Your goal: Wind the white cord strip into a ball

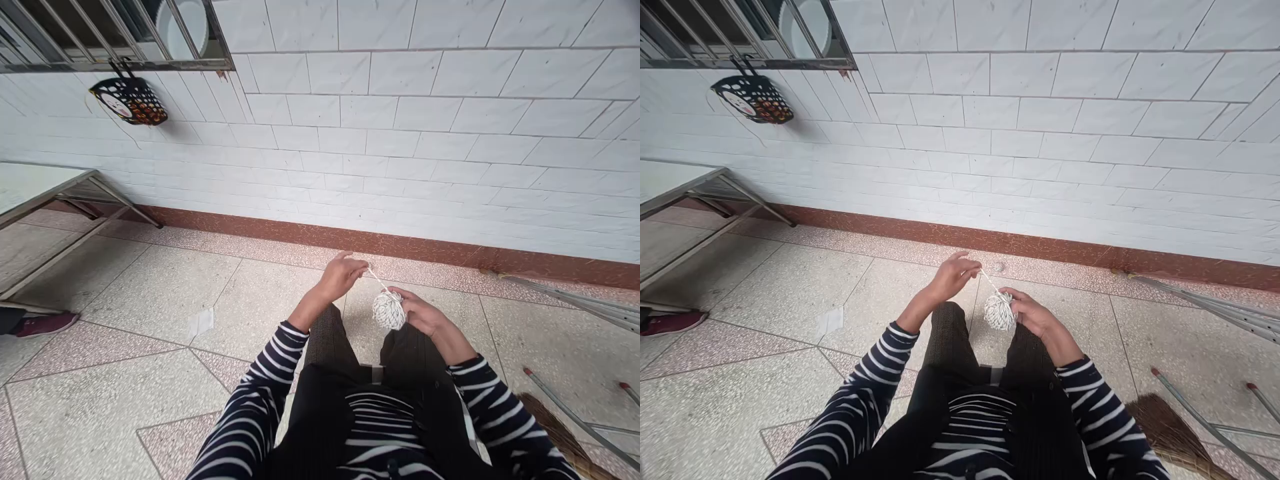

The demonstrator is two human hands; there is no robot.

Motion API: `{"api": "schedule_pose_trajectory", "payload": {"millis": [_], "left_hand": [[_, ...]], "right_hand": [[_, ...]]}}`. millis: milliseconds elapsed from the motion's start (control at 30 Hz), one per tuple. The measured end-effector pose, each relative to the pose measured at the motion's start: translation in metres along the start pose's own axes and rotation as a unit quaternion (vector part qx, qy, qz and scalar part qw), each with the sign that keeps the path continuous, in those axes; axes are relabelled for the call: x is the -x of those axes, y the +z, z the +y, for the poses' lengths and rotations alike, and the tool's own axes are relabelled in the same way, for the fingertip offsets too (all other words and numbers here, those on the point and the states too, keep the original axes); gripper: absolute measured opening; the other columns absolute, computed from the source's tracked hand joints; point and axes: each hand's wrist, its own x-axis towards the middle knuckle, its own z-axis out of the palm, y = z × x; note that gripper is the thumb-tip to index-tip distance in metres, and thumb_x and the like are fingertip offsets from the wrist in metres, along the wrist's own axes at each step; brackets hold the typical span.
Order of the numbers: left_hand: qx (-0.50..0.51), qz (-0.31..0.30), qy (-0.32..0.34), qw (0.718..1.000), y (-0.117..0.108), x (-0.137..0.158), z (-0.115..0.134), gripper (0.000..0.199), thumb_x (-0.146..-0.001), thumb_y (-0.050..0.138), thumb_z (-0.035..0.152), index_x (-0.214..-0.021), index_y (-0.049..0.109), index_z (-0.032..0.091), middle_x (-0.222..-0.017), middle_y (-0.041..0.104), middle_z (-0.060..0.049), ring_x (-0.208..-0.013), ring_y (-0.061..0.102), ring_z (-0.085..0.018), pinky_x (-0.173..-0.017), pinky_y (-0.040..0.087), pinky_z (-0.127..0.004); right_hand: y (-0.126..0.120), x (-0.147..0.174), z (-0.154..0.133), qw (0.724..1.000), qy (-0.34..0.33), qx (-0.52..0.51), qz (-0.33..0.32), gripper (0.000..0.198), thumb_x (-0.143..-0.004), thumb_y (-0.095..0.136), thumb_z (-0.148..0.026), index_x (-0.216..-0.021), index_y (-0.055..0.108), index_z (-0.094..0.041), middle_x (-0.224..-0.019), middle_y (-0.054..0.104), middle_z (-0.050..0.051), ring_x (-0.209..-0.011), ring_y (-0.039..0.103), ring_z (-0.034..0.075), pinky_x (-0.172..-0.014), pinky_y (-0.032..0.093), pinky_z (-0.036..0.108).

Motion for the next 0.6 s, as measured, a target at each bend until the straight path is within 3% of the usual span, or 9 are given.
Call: {"api": "schedule_pose_trajectory", "payload": {"millis": [200,467,600], "left_hand": [[-0.062,0.057,-0.015,0.996,0.004,-0.009,0.002,0.026,-0.1,0.048,0.028,-0.098,0.07,0.016,-0.095,0.075,-0.006,-0.087,0.069,-0.016,-0.112,0.038,-0.044],[-0.054,0.056,-0.052,0.996,0.025,-0.003,-0.004,0.02,-0.096,0.051,0.02,-0.097,0.07,0.016,-0.096,0.075,-0.006,-0.088,0.068,-0.016,-0.109,0.04,-0.043],[0.033,0.022,-0.085,0.996,0.043,0.0,-0.002,0.021,-0.096,0.052,0.024,-0.101,0.072,0.017,-0.1,0.076,-0.006,-0.091,0.068,-0.018,-0.11,0.039,-0.045]], "right_hand": [[0.005,-0.004,-0.019,0.999,-0.014,0.027,0.028,0.047,-0.055,0.069,-0.018,-0.102,0.07,-0.024,-0.082,0.065,-0.003,-0.072,0.057,0.017,-0.063,0.042,0.026],[0.01,-0.001,-0.016,0.999,-0.016,0.008,0.035,0.045,-0.055,0.069,-0.017,-0.099,0.07,-0.024,-0.08,0.066,-0.002,-0.071,0.059,0.017,-0.061,0.044,0.026],[0.012,0.0,-0.017,0.999,-0.038,-0.026,0.028,0.047,-0.055,0.069,-0.02,-0.102,0.07,-0.024,-0.091,0.069,0.001,-0.079,0.062,0.019,-0.068,0.05,0.03]]}}
